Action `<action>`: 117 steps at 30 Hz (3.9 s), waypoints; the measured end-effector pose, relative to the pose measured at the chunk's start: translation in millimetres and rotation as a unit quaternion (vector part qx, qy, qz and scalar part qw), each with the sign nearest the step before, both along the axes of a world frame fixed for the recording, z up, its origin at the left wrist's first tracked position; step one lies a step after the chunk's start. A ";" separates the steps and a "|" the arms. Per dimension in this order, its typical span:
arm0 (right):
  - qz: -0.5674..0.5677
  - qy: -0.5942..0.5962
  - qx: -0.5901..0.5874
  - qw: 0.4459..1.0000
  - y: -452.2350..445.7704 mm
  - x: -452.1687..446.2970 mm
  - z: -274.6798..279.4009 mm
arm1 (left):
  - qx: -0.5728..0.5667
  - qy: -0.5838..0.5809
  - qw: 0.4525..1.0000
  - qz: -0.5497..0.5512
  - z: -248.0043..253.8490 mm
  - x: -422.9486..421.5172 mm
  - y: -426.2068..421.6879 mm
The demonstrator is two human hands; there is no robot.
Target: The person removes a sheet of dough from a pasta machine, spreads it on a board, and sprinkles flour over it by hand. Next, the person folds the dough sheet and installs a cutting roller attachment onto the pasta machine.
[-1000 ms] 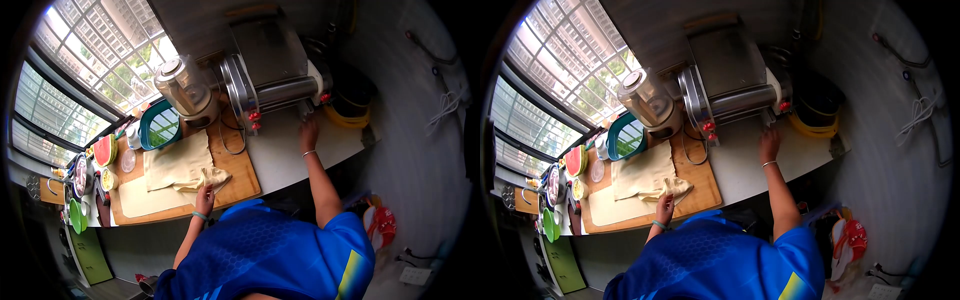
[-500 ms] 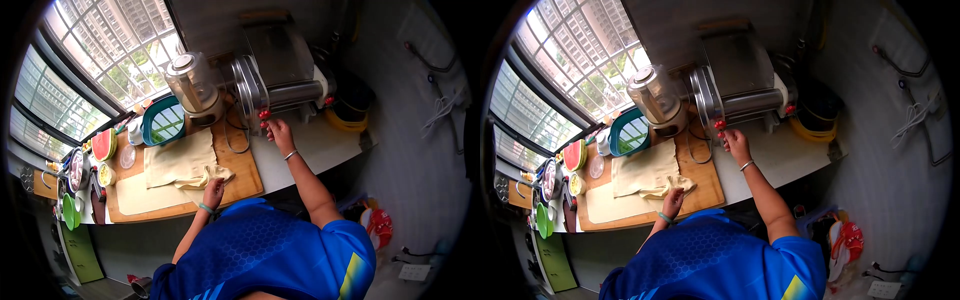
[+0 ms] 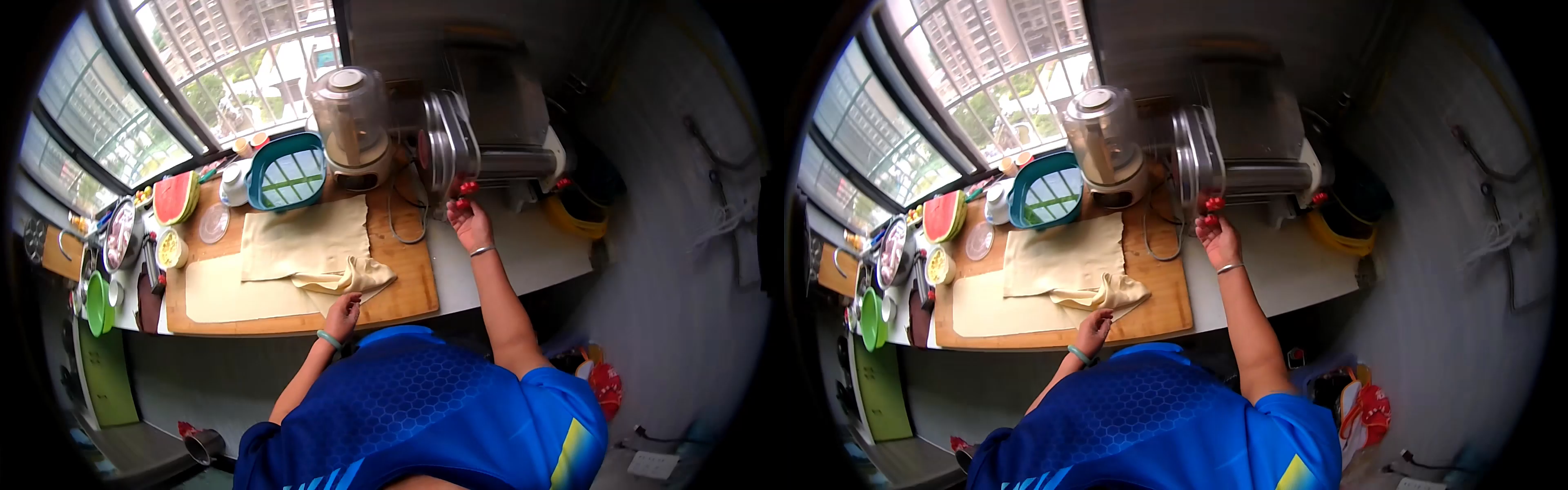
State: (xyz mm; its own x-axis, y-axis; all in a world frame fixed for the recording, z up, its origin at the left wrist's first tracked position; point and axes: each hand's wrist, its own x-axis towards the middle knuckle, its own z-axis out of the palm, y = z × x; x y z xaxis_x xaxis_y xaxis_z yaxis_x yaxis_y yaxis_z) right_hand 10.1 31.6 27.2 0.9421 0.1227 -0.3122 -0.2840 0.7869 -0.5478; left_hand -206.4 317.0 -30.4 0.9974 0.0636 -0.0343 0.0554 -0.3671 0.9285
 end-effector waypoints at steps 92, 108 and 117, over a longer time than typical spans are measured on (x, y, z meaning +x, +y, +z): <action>-0.285 0.038 -0.021 0.957 109.9 -271.0 44.1 | 0.059 -0.179 0.870 -0.455 133.0 60.1 -50.0; -0.301 0.052 -0.039 0.951 -68.8 -193.2 34.8 | -0.423 0.226 0.871 -0.112 81.0 222.4 -169.9; -0.092 0.051 -0.027 0.994 -135.1 -107.9 21.5 | -0.478 0.225 0.848 -0.035 63.4 223.8 -171.8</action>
